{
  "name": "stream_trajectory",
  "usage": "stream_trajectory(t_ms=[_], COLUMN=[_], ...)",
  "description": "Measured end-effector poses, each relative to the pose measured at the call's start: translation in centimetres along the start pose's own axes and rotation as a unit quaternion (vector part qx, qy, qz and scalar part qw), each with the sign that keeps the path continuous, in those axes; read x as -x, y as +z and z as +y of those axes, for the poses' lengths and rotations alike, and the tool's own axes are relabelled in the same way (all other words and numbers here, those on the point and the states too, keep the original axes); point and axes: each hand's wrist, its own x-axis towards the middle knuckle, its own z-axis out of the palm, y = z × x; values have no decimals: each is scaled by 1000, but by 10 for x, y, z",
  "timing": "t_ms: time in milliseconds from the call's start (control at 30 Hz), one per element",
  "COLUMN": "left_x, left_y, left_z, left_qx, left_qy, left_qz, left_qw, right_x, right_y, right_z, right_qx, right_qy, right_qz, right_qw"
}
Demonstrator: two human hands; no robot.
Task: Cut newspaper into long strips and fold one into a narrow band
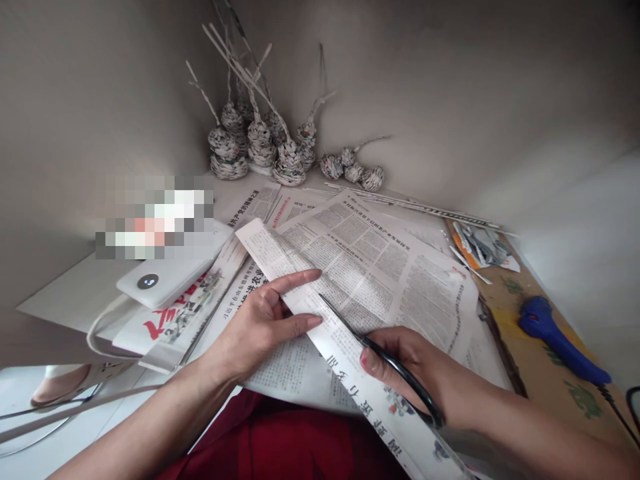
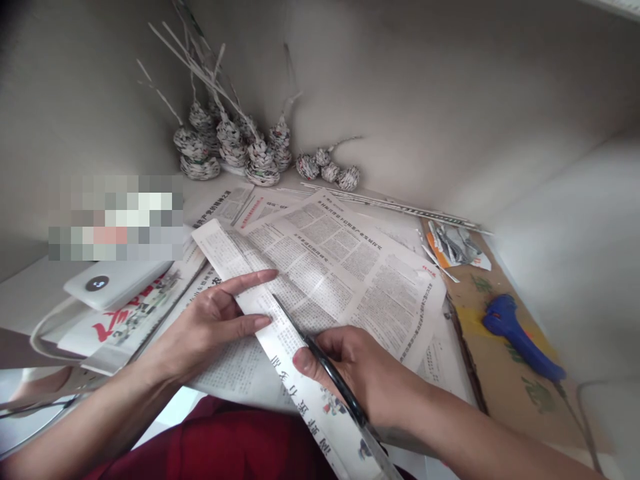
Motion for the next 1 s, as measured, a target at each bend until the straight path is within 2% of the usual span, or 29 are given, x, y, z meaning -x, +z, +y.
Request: stream_trajectory(t_ms=[133,267,400,733,867,1000], left_x=[0,0,1,2,-2,-5], left_y=[0,1,1,2,-5,-16], left_z=[0,0,2,1,5,13], left_qx=[5,18,18,22,-13,-99], left_qy=[-2,-10,-11,-8,26,69], left_qz=[-5,-20,-19,-6,59,131], left_qw=[1000,1000,1000,1000,998,984], right_x=[3,2,-3,-7,-6,-5], right_y=[3,5,4,5,5,3], right_z=[-2,-11,-14,-1,4,7], right_qx=[6,19,32,-23,-27,-23], right_qy=[-5,21,3,-24,-19,-17], right_qz=[6,10,4,11,12,0], right_qw=[1000,1000,999,999,999,1000])
